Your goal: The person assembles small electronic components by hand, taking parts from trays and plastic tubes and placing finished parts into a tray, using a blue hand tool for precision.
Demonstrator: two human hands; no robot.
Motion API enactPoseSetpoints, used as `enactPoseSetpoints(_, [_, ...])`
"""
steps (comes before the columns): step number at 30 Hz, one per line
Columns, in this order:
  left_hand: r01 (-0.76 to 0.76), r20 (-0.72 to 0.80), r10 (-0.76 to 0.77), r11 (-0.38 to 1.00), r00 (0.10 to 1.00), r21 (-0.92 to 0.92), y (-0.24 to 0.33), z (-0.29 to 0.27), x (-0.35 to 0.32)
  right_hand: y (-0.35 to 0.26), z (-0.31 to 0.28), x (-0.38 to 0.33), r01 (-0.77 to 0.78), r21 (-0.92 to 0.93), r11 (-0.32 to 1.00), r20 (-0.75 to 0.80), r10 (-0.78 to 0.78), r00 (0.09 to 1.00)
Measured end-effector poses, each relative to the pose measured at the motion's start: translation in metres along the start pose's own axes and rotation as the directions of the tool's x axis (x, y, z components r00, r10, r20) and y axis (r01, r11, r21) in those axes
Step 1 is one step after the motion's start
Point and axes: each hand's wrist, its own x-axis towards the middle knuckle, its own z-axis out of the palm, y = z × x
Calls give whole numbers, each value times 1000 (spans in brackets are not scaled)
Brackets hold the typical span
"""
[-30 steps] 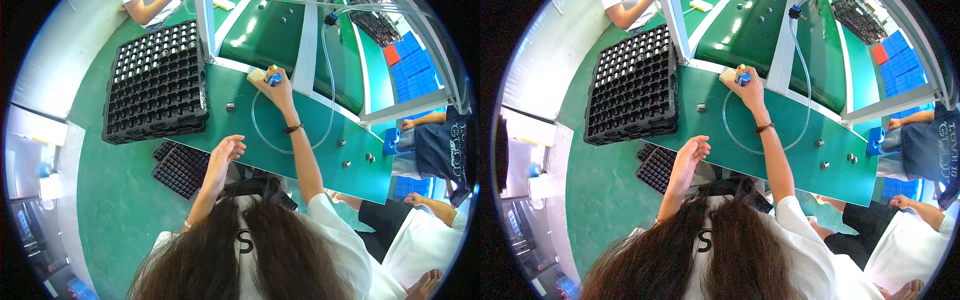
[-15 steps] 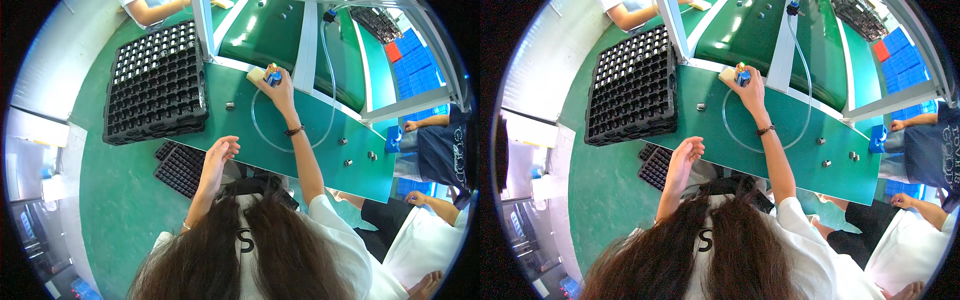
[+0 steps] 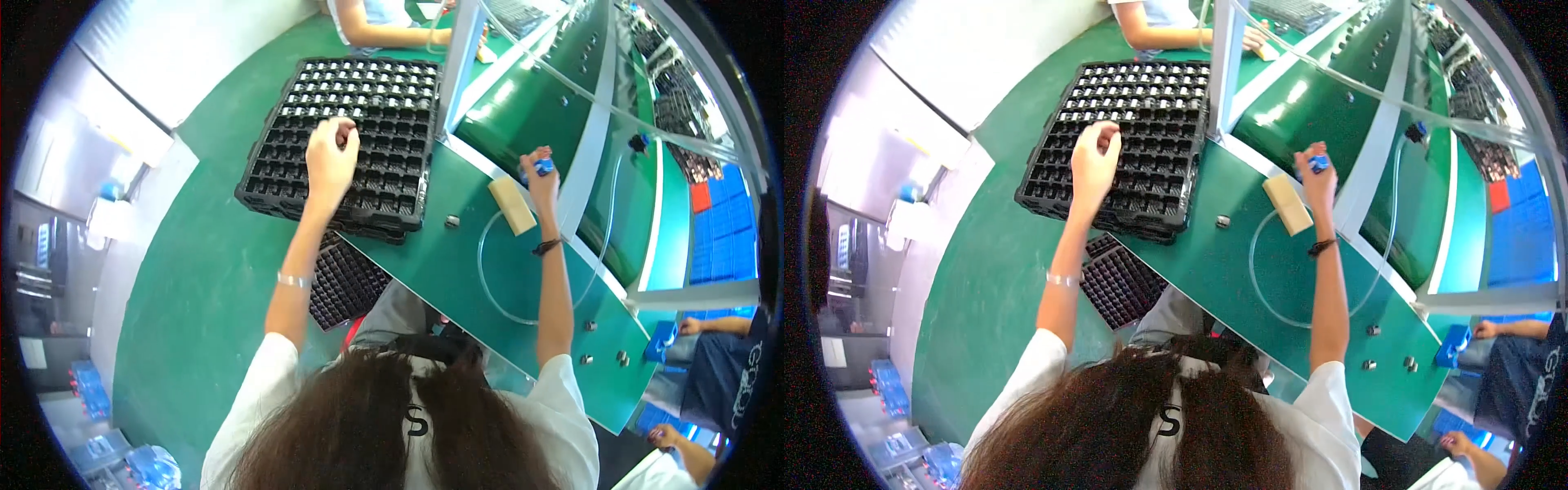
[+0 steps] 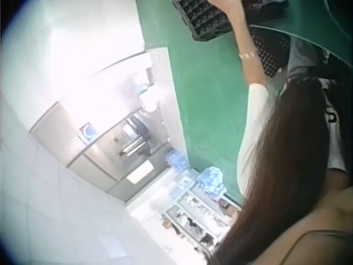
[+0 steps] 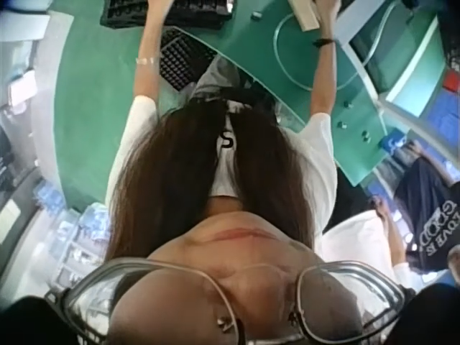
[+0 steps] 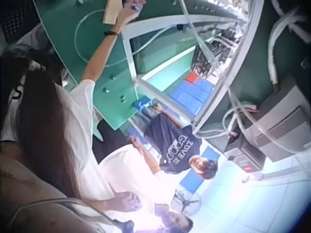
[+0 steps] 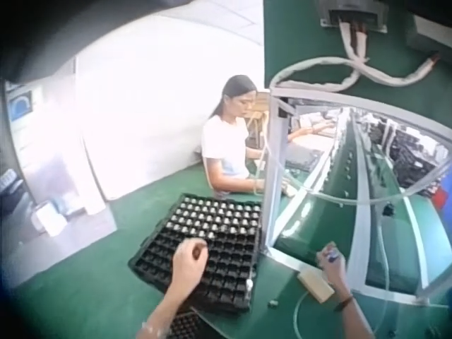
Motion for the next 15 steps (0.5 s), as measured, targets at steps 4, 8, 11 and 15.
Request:
enactPoseSetpoints(4, [-94,21,93,922,995,376,-63,23,59,7,-6,63,-73,-374,925,-117,31,993])
enactPoseSetpoints(8, [-126,222,7,841,975,526,-78,50,80,59,-20,107,107,-419,902,-213,-213,954])
enactPoseSetpoints(11, [-24,288,-156,843,945,538,-83,46,90,63,-22,120,24,-420,907,-213,-124,969])
enactPoseSetpoints(15, [5,245,-147,865,958,501,-81,49,92,73,-23,128,-88,-512,855,-257,-54,965])
